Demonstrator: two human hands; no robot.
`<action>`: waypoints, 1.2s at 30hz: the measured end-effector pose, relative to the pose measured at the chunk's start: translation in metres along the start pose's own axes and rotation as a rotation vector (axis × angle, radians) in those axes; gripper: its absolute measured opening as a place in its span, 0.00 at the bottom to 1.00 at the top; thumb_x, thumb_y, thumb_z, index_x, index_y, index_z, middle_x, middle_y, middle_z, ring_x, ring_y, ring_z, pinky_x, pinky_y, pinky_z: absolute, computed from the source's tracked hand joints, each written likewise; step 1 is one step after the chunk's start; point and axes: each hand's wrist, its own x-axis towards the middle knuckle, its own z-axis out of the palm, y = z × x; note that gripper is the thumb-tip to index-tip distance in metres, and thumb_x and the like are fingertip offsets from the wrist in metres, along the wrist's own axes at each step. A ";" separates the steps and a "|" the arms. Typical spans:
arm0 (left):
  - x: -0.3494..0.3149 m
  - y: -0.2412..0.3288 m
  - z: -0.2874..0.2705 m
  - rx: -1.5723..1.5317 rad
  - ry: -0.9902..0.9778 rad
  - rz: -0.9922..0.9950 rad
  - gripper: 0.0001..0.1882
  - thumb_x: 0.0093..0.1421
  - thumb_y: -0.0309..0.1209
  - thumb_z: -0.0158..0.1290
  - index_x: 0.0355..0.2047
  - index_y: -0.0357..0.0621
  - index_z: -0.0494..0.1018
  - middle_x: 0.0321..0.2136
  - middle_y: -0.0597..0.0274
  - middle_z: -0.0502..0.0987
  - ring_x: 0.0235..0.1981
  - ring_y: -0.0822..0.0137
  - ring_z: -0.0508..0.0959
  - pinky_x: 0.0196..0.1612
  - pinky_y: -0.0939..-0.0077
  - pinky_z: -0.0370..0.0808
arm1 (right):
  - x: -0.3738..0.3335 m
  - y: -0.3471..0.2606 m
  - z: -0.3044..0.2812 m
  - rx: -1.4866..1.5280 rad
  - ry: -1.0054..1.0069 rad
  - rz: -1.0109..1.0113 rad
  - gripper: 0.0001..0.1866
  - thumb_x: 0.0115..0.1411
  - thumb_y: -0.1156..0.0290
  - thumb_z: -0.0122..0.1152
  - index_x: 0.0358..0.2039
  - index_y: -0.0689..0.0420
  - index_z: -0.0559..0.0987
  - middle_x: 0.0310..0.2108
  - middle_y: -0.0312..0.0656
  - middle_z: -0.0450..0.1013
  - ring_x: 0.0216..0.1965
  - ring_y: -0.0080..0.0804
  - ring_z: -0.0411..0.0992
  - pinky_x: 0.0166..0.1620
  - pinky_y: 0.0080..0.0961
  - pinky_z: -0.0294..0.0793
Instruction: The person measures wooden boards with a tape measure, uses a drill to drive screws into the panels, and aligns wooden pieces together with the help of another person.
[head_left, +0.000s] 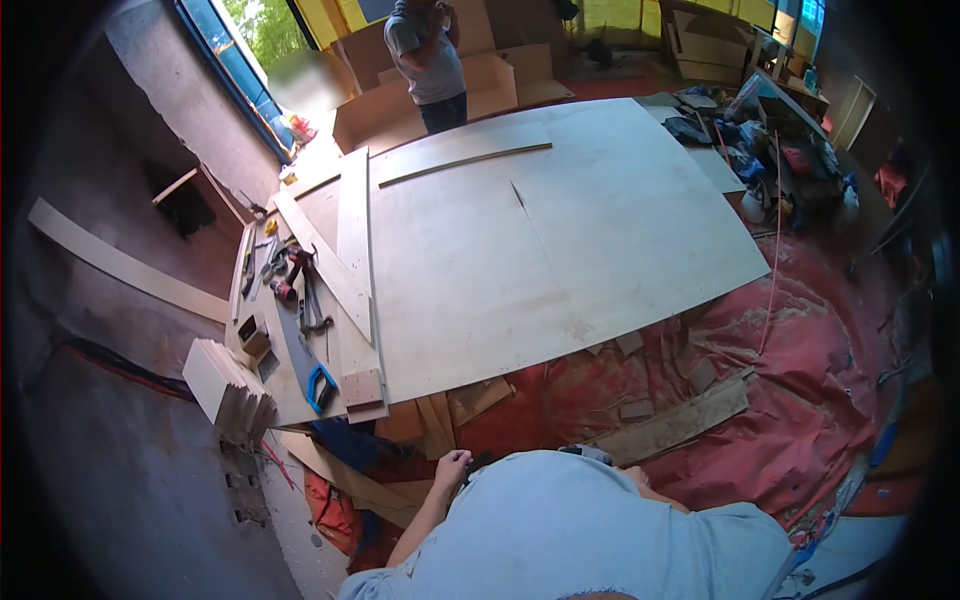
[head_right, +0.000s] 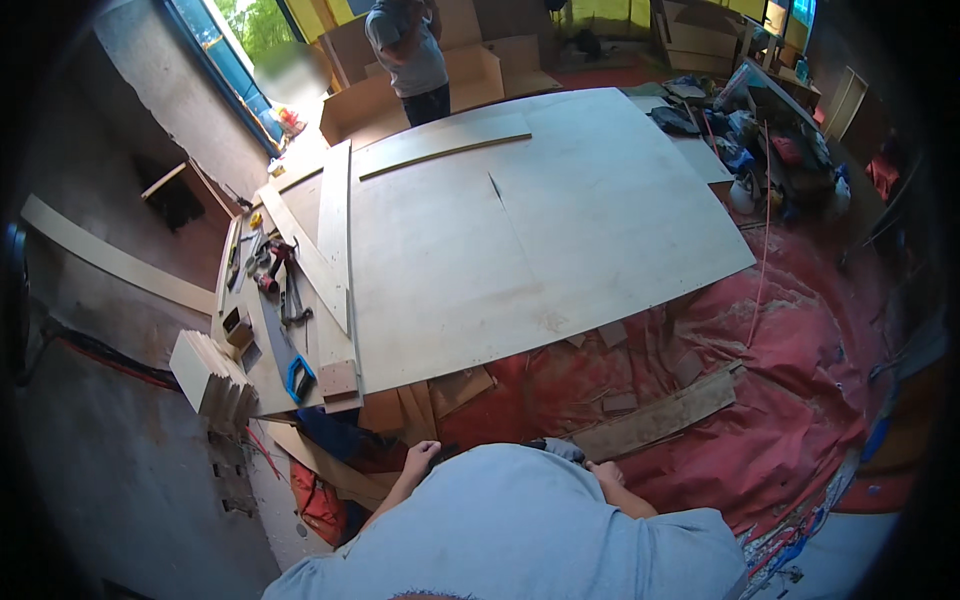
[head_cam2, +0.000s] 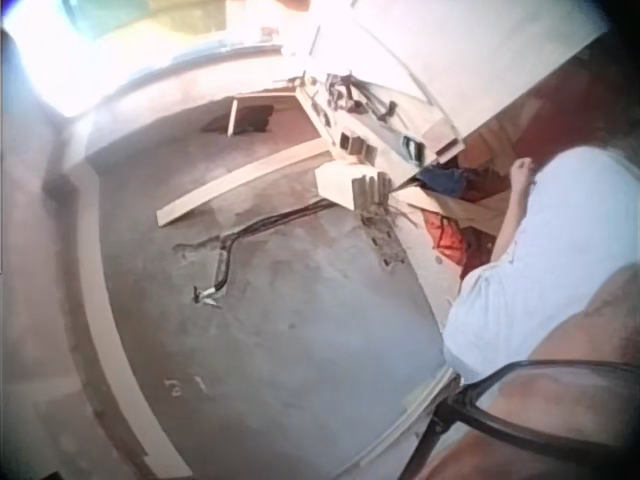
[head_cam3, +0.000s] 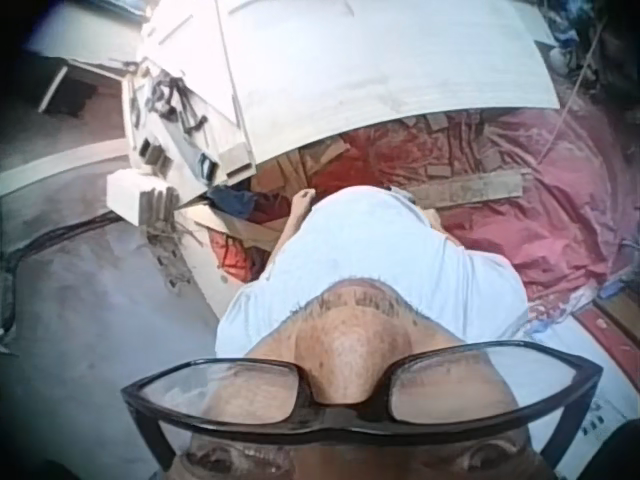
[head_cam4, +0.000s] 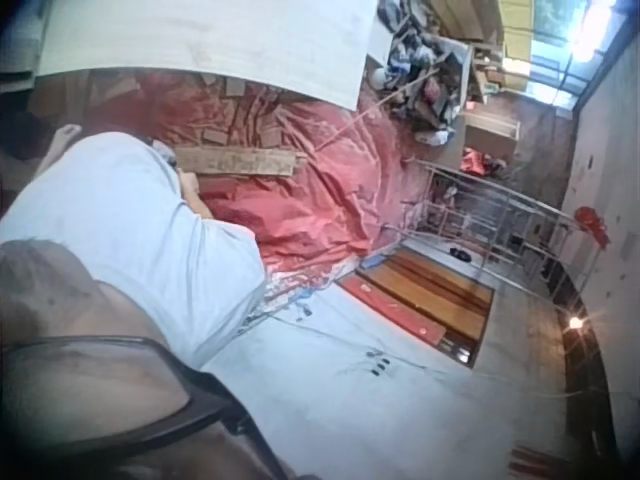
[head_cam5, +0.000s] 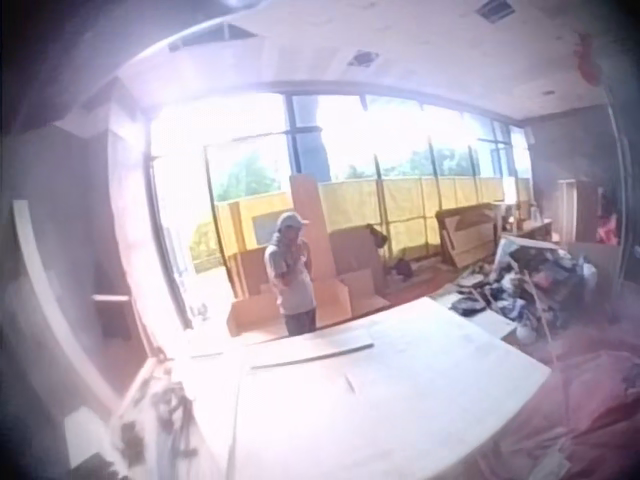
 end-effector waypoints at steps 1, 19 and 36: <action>0.000 -0.012 -0.003 -0.005 -0.010 -0.011 0.19 0.71 0.42 0.58 0.48 0.38 0.83 0.37 0.58 0.85 0.39 0.69 0.82 0.45 0.71 0.78 | -0.009 0.002 0.010 0.032 -0.036 0.006 0.26 0.63 0.49 0.66 0.42 0.63 0.88 0.40 0.56 0.84 0.43 0.54 0.83 0.45 0.48 0.81; 0.024 0.028 -0.024 -0.035 -0.153 0.100 0.24 0.75 0.45 0.54 0.59 0.37 0.77 0.50 0.58 0.82 0.54 0.67 0.77 0.59 0.71 0.72 | -0.015 -0.227 -0.082 0.763 -0.064 -0.521 0.21 0.72 0.58 0.62 0.54 0.62 0.84 0.45 0.38 0.83 0.43 0.26 0.80 0.46 0.26 0.80; -0.088 -0.122 -0.120 0.140 -0.468 -0.258 0.23 0.74 0.48 0.53 0.54 0.40 0.78 0.50 0.58 0.82 0.51 0.65 0.80 0.54 0.68 0.76 | -0.032 0.087 0.040 0.594 -0.262 0.419 0.27 0.67 0.52 0.58 0.55 0.62 0.82 0.51 0.55 0.82 0.45 0.50 0.84 0.46 0.43 0.82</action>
